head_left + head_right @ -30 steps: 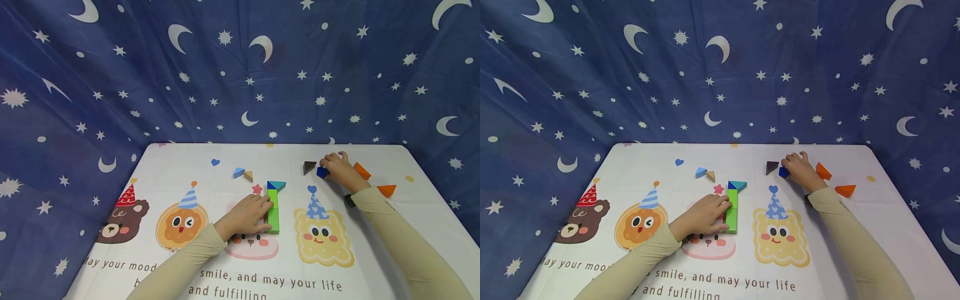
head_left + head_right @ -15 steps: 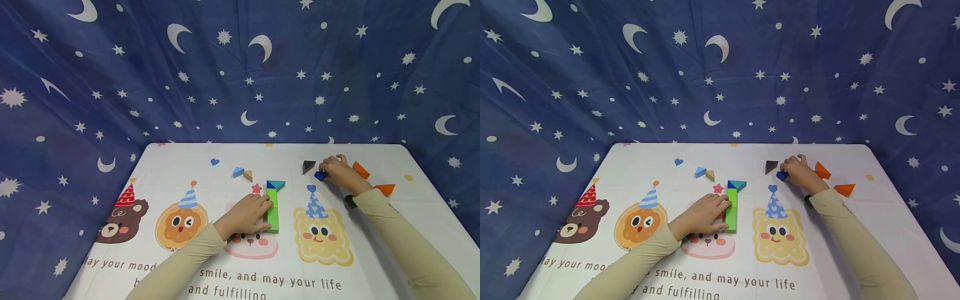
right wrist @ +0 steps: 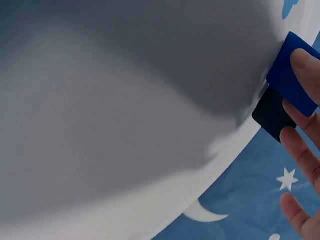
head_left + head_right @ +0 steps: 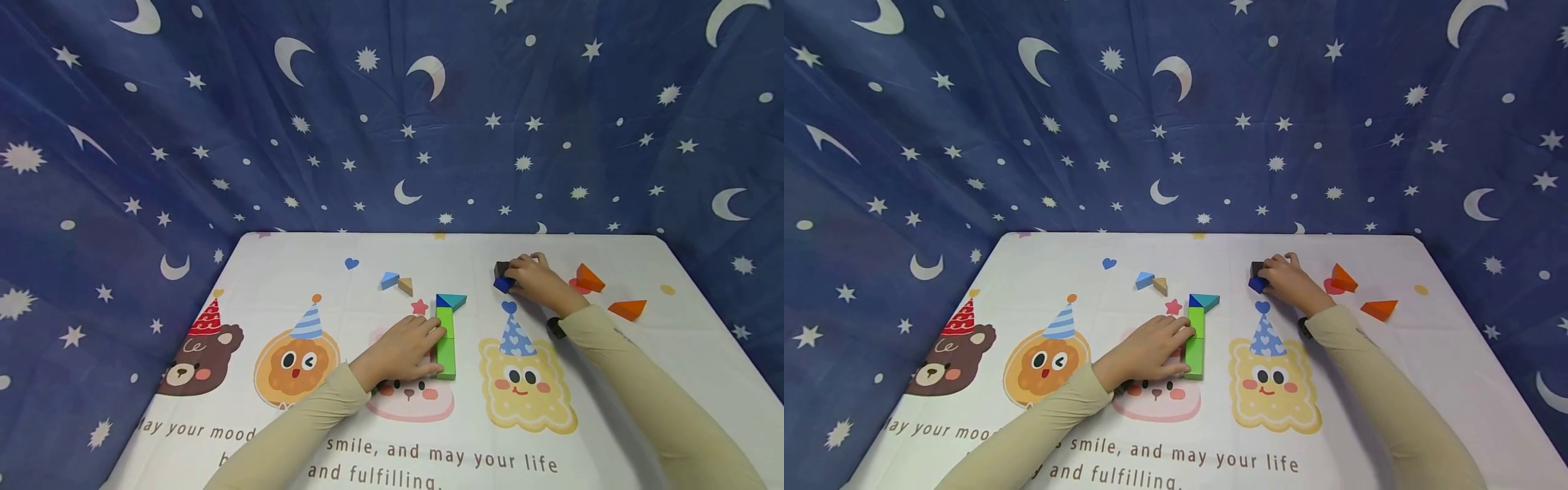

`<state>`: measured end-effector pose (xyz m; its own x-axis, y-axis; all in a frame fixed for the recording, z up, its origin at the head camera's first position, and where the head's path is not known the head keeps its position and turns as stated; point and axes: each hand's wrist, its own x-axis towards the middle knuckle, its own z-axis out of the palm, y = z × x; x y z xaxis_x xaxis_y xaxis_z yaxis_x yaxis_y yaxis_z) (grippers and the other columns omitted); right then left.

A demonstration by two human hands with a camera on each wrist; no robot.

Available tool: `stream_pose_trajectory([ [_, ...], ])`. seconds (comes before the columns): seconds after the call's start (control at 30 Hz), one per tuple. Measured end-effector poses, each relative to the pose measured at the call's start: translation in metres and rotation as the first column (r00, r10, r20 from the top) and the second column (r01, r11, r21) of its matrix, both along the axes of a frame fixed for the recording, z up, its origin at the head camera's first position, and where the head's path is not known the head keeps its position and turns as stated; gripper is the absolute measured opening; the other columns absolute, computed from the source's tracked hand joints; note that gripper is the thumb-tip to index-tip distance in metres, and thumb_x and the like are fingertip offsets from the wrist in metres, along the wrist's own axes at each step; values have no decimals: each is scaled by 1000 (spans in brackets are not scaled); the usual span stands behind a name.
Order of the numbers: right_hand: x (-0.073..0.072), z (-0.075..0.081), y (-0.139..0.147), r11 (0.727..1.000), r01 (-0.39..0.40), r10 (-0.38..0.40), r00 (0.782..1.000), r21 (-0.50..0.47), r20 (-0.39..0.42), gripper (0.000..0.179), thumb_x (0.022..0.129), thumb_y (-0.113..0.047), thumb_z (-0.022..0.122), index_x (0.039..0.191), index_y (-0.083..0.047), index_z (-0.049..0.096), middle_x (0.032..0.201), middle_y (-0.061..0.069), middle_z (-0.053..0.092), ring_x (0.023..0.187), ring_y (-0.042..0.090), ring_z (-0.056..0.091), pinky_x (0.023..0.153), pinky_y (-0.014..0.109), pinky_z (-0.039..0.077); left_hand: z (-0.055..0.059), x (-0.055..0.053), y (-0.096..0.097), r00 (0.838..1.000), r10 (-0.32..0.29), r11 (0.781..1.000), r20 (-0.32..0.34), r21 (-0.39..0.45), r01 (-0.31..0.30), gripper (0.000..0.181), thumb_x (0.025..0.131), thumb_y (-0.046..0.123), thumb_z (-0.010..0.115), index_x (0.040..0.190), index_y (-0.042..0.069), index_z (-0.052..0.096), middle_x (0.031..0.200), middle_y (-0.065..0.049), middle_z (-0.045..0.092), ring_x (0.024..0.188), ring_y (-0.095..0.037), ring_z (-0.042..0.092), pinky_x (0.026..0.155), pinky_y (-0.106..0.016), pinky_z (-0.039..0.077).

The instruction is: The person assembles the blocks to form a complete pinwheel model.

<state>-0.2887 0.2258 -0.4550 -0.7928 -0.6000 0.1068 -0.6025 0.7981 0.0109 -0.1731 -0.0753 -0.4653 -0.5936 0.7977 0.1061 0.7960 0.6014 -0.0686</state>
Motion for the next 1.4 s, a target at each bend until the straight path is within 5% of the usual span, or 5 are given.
stream_pose_trajectory([
  [0.87, -39, -9, -57, 997, -24, 25, 1000, 79, -11, 31, 79, -23, 74, 106, -7, 70, 104, 12, 68, 99, 30, 59, 86, 52, 38, -1, -1, 0, 1000, 11, 1000, 19, -15, -11, 56, 89, 57, 49, 125, 14, 47, 124, -1, 52, 110, -16, 53, 103, -32, 40],
  [1.13, -39, -9, -76, 995, -83, 80, 996, 48, 49, 27, 79, -20, 74, 104, -10, 71, 103, 8, 70, 101, 27, 58, 88, 53, 38, 0, 0, 1, 1000, 10, 1000, 25, -16, -10, 57, 89, 57, 49, 126, 14, 48, 125, -2, 52, 112, -16, 53, 103, -32, 40],
  [1.4, -30, -3, -92, 978, -206, 205, 969, -8, 135, 23, 77, -11, 74, 100, -11, 73, 98, 5, 71, 99, 26, 58, 85, 50, 36, -1, 0, 0, 1000, 9, 1000, 8, -17, -9, 56, 89, 57, 49, 125, 14, 48, 123, -1, 52, 110, -15, 54, 102, -32, 40],
])
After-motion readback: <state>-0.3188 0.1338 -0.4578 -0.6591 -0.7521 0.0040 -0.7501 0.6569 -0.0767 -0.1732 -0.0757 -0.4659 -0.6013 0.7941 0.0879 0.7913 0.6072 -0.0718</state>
